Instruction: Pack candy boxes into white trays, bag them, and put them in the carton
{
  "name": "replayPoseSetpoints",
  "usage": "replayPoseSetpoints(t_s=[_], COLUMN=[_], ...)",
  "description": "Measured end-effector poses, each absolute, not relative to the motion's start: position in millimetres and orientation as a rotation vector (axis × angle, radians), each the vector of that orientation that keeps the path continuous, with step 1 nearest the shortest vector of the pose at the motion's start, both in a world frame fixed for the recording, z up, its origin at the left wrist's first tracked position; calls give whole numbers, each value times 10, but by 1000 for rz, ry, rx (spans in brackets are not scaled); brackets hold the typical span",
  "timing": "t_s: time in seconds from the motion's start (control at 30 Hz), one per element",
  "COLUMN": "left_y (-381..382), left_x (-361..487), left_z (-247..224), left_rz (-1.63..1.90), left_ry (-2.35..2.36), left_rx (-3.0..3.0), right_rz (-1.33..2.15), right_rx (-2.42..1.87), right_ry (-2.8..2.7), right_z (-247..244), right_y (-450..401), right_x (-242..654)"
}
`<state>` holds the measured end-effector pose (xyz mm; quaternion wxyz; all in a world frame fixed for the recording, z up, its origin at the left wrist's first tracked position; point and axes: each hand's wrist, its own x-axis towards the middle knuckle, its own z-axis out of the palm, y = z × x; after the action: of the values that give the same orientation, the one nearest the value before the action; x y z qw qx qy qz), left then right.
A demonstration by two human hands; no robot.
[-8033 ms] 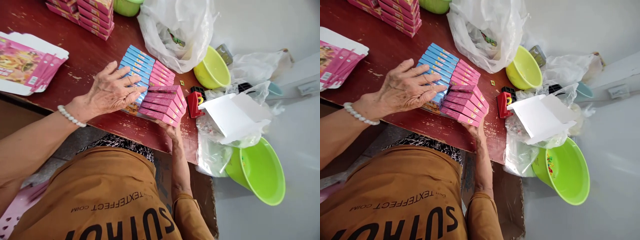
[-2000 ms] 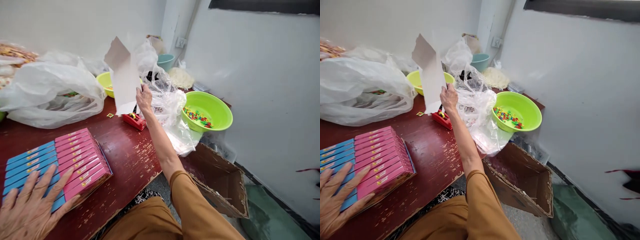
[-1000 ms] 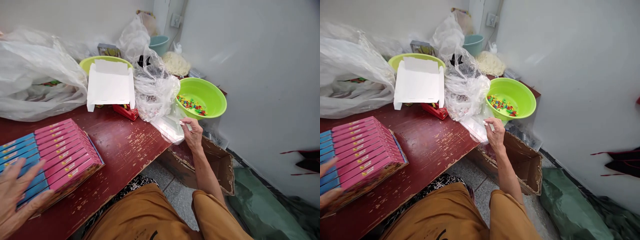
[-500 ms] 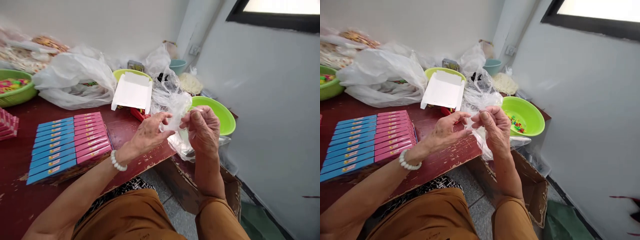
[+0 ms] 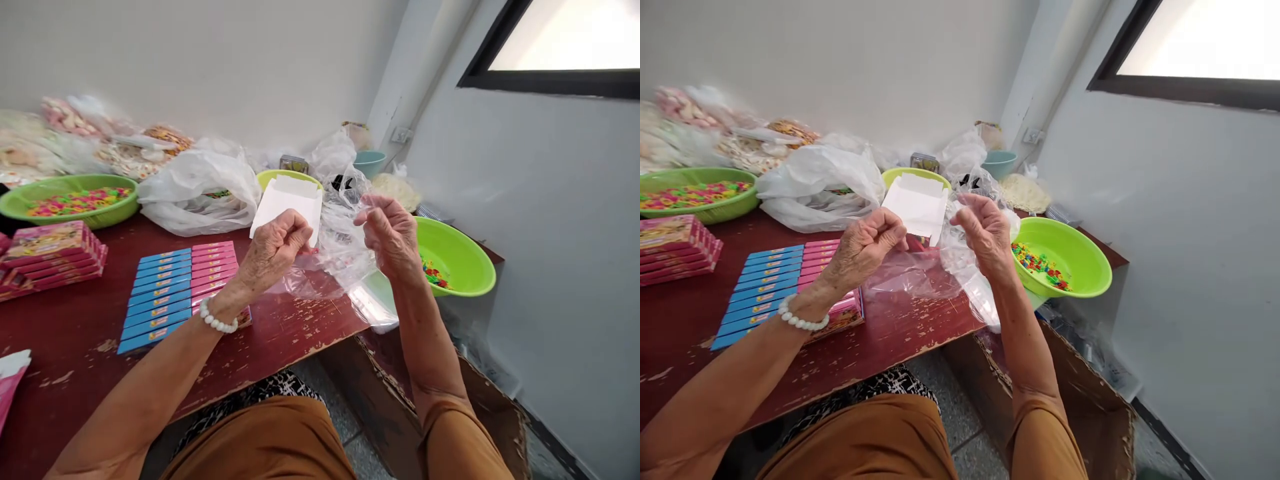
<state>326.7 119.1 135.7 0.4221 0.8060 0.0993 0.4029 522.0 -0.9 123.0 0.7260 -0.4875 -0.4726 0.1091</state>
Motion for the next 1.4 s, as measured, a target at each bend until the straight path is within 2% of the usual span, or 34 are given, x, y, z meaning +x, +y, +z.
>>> replayPoseSetpoints(t_s=[0.1, 0.2, 0.3, 0.43, 0.57, 0.67, 0.9, 1.13, 1.4], left_y=[1284, 1381, 1465, 1626, 1876, 2038, 2126, 2116, 2375], left_x=[3200, 3128, 3070, 3003, 2902, 2819, 2734, 2853, 2841], left_z=[1421, 1535, 1656, 1722, 1645, 1541, 1395, 1395, 1398], left_rz=[1112, 1141, 1134, 1015, 790, 713, 814, 971, 1052], left_ry=[281, 282, 256, 292, 358, 420, 555, 501, 709], left_rx=[2059, 2070, 2052, 2169, 2351, 2354, 2243, 2159, 1992], right_rz=[426, 453, 338, 152, 13, -72, -176, -152, -10], right_rx=[-1128, -1253, -1304, -1171, -913, -896, -838, -1191, -1337], right_ry=[-1274, -1438, -1447, -1274, -1204, -1085, -814, -370, -450], right_z=[1279, 1308, 1339, 1484, 1683, 1740, 1619, 1552, 1281], right_y=[27, 73, 150, 241, 267, 260, 239, 193, 257], right_x=[5170, 5181, 5236, 5301, 5420, 5622, 6263, 6382, 6400])
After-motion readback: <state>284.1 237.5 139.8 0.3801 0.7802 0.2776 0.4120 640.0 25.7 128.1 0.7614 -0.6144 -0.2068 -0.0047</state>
